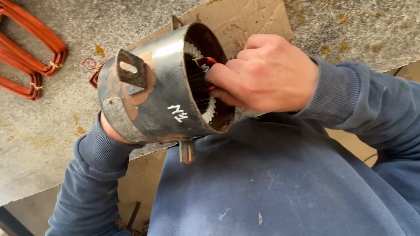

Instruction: The person carries an orange copper coil across the workshop, places it on the workbench, and arranges several wound coils on the table. They then pick up a motor stator housing, set it on cardboard on the bench, and press a coil into the slots inside the housing, adjusting it by hand.

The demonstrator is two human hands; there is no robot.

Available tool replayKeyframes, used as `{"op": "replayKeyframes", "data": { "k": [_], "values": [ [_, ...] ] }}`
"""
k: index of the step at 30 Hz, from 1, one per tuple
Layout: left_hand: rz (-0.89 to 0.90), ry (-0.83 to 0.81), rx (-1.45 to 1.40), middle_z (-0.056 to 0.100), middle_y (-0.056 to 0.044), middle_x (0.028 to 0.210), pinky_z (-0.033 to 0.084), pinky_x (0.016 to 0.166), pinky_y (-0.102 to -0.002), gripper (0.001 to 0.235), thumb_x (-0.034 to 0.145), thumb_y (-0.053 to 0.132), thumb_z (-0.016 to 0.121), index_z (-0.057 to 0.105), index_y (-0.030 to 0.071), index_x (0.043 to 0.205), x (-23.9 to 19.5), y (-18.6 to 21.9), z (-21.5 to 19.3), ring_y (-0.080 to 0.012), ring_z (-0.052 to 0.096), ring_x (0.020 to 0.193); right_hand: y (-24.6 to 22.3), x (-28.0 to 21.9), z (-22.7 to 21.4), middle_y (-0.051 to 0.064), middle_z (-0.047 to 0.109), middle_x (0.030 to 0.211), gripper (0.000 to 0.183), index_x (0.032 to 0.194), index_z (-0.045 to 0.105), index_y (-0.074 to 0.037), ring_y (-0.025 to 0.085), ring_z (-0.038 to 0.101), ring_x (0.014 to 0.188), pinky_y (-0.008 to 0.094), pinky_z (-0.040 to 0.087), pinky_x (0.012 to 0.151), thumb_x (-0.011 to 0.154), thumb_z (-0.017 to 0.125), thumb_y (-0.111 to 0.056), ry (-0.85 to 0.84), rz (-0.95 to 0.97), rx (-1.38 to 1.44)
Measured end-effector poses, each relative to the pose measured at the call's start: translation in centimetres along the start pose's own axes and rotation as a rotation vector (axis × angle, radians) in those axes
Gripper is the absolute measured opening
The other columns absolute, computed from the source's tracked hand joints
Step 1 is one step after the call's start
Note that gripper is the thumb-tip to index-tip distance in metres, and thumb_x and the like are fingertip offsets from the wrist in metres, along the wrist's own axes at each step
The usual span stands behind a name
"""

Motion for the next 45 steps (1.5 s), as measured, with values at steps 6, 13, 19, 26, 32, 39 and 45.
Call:
{"op": "replayKeyframes", "data": {
  "k": [6, 13, 19, 26, 32, 39, 45],
  "values": [
    [0.263, -0.241, 0.548, 0.053, -0.014, 0.125, 0.054, 0.096, -0.037, 0.053, 0.094, 0.022, 0.065, 0.043, -0.005, 0.134, 0.0, 1.2, 1.6, -0.021, 0.058, 0.112, 0.5, 0.4, -0.1, -0.001, 0.058, 0.064, 0.024, 0.103, 0.065, -0.008, 0.018, 0.058, 0.056, 0.032, 0.043, 0.06, 0.098, 0.068, -0.031, 0.044, -0.068, -0.058],
    [-0.225, 0.185, -0.463, 0.061, -0.013, 0.12, 0.058, 0.096, -0.037, 0.038, 0.107, 0.027, 0.053, 0.052, -0.004, 0.129, 0.2, -0.1, 0.6, -0.0236, 0.066, 0.106, 1.4, 0.8, 0.0, -0.001, 0.059, 0.06, 0.024, 0.092, 0.063, -0.01, 0.016, 0.058, 0.05, 0.032, 0.042, 0.054, 0.095, 0.068, -0.033, -0.081, -0.138, -0.047],
    [-0.173, 0.148, -0.119, 0.063, -0.009, 0.114, 0.057, 0.095, -0.036, 0.031, 0.109, 0.027, 0.052, 0.055, 0.0, 0.124, -0.8, 2.0, 2.4, -0.0193, 0.066, 0.103, 0.8, 0.0, 0.2, -0.001, 0.058, 0.062, 0.021, 0.093, 0.062, -0.011, 0.017, 0.059, 0.056, 0.033, 0.044, 0.059, 0.098, 0.068, -0.03, 0.004, -0.065, -0.025],
    [-0.068, 0.051, -0.156, 0.06, -0.012, 0.122, 0.058, 0.101, -0.043, 0.029, 0.111, 0.021, 0.053, 0.052, -0.002, 0.128, -0.7, -1.3, -1.0, -0.0222, 0.064, 0.112, 0.7, 0.5, -0.4, 0.0, 0.06, 0.065, 0.022, 0.091, 0.063, -0.01, 0.018, 0.062, 0.059, 0.033, 0.046, 0.062, 0.089, 0.073, -0.03, -0.044, -0.076, -0.002],
    [-0.283, -0.061, -0.623, 0.056, -0.013, 0.136, 0.055, 0.103, -0.037, 0.04, 0.112, 0.024, 0.05, 0.046, 0.0, 0.145, -0.5, -2.3, -1.7, -0.021, 0.062, 0.12, 0.5, -0.8, 1.3, 0.003, 0.064, 0.068, 0.027, 0.109, 0.067, -0.009, 0.021, 0.064, 0.063, 0.034, 0.052, 0.072, 0.089, 0.076, -0.025, 0.086, 0.046, 0.194],
    [-0.018, -0.168, 0.219, 0.058, -0.014, 0.13, 0.056, 0.096, -0.039, 0.037, 0.112, 0.021, 0.056, 0.05, -0.001, 0.141, -1.1, 1.5, 1.8, -0.0209, 0.06, 0.112, 0.5, -0.2, 0.3, 0.003, 0.062, 0.061, 0.022, 0.107, 0.07, -0.01, 0.021, 0.063, 0.057, 0.034, 0.051, 0.067, 0.093, 0.077, -0.026, -0.013, 0.059, 0.15],
    [-0.106, 0.204, -0.223, 0.061, -0.015, 0.122, 0.058, 0.094, -0.04, 0.033, 0.113, 0.023, 0.05, 0.052, -0.003, 0.131, -1.6, 1.4, 2.6, -0.0259, 0.064, 0.107, 0.8, -0.6, 0.8, 0.002, 0.069, 0.074, 0.023, 0.106, 0.07, -0.01, 0.018, 0.067, 0.066, 0.034, 0.052, 0.072, 0.09, 0.077, -0.025, 0.075, 0.024, 0.149]
  ]
}}
Point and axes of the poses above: each hand's wrist, its own x-axis towards the middle knuckle, its own z-axis out of the palm, y = z × x, the point moved 1 cm from there along x, towards the middle knuckle
